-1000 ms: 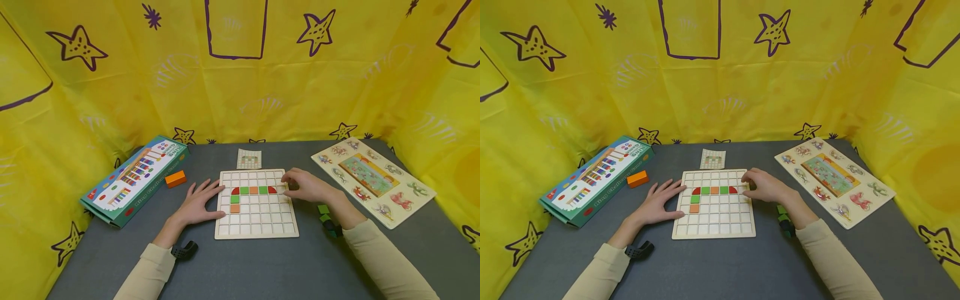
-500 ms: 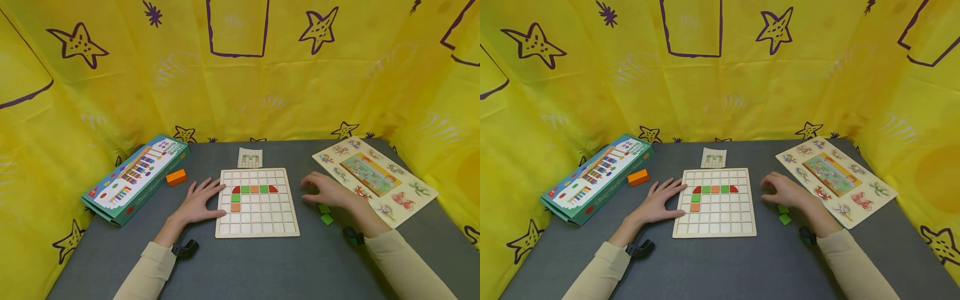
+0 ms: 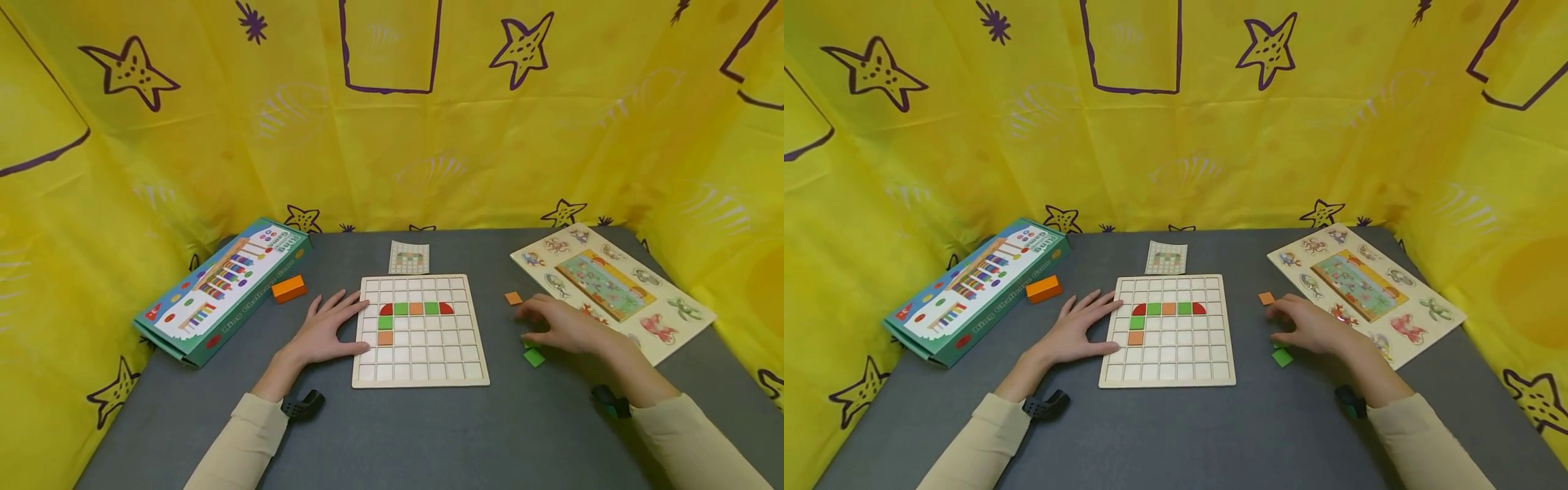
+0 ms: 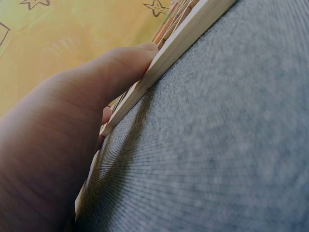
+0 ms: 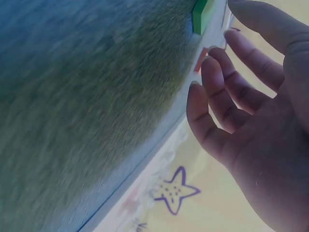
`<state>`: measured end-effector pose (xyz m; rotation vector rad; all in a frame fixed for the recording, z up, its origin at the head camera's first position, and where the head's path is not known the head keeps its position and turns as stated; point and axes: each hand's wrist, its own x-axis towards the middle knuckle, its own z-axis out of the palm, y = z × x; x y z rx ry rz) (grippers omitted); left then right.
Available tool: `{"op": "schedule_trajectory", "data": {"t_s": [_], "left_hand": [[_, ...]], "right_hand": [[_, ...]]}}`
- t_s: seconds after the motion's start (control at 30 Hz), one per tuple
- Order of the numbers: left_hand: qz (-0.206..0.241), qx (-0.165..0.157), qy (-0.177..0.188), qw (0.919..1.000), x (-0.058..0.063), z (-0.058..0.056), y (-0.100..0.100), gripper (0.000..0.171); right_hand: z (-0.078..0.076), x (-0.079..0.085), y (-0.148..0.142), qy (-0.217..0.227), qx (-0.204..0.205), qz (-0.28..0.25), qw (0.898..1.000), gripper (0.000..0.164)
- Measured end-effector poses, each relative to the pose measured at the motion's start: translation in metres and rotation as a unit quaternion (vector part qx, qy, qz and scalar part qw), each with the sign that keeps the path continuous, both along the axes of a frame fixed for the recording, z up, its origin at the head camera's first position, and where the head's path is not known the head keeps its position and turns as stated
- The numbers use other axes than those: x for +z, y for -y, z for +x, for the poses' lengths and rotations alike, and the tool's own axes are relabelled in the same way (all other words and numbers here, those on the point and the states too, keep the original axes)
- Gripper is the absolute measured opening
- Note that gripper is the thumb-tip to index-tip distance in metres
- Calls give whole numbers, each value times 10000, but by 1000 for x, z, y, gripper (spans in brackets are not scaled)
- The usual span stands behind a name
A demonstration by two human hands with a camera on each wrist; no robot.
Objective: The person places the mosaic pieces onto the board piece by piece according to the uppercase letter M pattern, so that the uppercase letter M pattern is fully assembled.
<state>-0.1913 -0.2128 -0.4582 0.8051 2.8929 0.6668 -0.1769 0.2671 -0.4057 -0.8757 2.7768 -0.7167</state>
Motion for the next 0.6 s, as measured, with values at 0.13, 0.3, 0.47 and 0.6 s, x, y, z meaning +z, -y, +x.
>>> {"op": "schedule_trajectory", "data": {"t_s": [0.13, 0.3, 0.47, 0.6], "left_hand": [[9, 8, -14, 10000, 0, 0, 0, 91], [-12, 31, -34, 10000, 1, 0, 0, 91], [8, 20, -12, 10000, 1, 1, 0, 91], [10, 20, 14, 10000, 0, 2, 0, 91]], "right_hand": [[7, 1, -8, 154, 50, 21, 9999, 33], [11, -1, -16, 123, 215, -29, 9997, 32], [13, -5, -19, -3, 327, -76, 9994, 31], [11, -9, -17, -63, 377, -116, 9992, 24]]}}
